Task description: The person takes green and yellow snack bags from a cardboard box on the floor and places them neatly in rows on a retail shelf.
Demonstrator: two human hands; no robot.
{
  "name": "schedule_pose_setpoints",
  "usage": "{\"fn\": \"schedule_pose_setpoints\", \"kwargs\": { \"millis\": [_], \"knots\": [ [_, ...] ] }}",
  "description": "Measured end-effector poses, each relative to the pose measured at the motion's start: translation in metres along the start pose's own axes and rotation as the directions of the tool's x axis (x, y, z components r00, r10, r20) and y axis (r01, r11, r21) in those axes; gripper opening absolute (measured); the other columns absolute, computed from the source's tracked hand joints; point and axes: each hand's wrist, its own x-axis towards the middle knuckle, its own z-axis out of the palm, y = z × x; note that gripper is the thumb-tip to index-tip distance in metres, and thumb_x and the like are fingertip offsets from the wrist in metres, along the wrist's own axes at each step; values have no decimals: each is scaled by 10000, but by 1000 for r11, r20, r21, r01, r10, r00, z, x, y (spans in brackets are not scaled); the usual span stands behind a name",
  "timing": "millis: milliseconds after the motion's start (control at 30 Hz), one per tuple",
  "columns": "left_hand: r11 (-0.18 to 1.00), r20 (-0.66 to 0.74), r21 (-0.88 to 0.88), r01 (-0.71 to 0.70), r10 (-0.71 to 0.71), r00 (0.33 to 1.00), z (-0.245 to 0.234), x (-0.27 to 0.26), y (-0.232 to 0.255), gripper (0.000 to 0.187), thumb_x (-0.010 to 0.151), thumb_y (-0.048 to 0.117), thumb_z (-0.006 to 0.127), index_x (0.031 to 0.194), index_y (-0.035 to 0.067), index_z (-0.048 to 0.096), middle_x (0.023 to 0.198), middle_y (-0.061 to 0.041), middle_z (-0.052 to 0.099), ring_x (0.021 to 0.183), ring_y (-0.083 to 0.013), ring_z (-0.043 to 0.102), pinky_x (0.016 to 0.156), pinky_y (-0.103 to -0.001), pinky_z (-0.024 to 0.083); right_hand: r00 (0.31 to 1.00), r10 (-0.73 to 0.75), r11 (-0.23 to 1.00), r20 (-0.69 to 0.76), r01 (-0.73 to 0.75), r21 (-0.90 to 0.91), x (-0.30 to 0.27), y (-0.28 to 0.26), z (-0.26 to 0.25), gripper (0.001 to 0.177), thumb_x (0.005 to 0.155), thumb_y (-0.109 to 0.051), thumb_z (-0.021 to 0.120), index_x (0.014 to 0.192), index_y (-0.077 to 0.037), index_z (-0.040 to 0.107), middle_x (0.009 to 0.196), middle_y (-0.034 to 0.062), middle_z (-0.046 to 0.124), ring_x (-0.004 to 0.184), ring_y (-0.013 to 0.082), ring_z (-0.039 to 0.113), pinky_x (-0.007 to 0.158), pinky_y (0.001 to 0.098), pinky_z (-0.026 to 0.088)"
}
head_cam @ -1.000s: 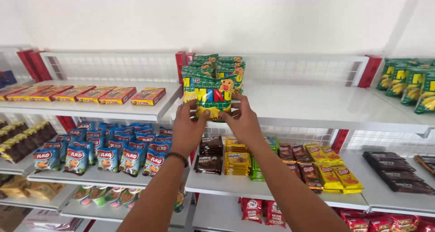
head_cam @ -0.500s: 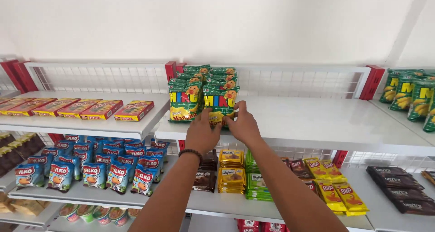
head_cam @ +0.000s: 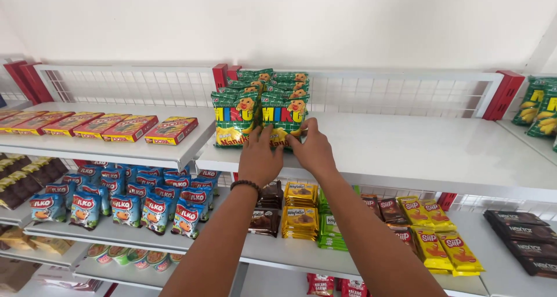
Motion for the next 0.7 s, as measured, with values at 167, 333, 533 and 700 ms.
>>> {"fn": "schedule_pose_setpoints", "kwargs": {
  "millis": [167, 333, 533, 700],
  "knots": [
    [999, -34, -26, -48, 47, 998, -5, -9, -2, 631, 990, 312, 528, 1577, 146, 365, 1568, -219, 376, 1389, -491, 462, 1117, -564, 450, 998, 37, 998, -55, -34, 49, 6, 8, 4, 498, 919, -465, 699, 1216, -199, 401, 1377, 167, 656, 1177, 367, 686, 992, 499, 537],
    [972, -103, -151, -180, 166, 981, -34, -47, 4, 610, 994, 168, 493, 1583, 83, 362, 1552, -263, 391, 1387, -518, 450, 1129, -578, 419, 963, -58, 969, -262, 118, 218, -1, 12, 4, 569, 911, -397, 776, 1261, -88, 450, 1348, 265, 608, 1192, 456, 637, 991, 517, 544],
    [930, -437, -234, -284, 161, 885, -60, -152, -54, 456, 962, 142, 587, 1417, 118, 586, 1384, -176, 582, 1317, -432, 547, 1065, -550, 448, 554, -552, 732, -623, 680, -44, -45, 10, 15, 299, 1006, 13, 683, 1219, -1, 474, 1180, 168, 514, 1117, 371, 544, 988, 461, 472],
    [914, -319, -398, 75, -214, 923, -27, -287, -169, 391, 967, 150, 561, 1352, 115, 619, 1321, -124, 643, 1265, -350, 600, 1038, -481, 493, 659, -597, 676, -458, 720, 155, -138, -6, 92, 240, 1007, -17, 636, 1169, 11, 462, 1158, 193, 507, 1120, 355, 559, 1015, 424, 454]
  ]
}}
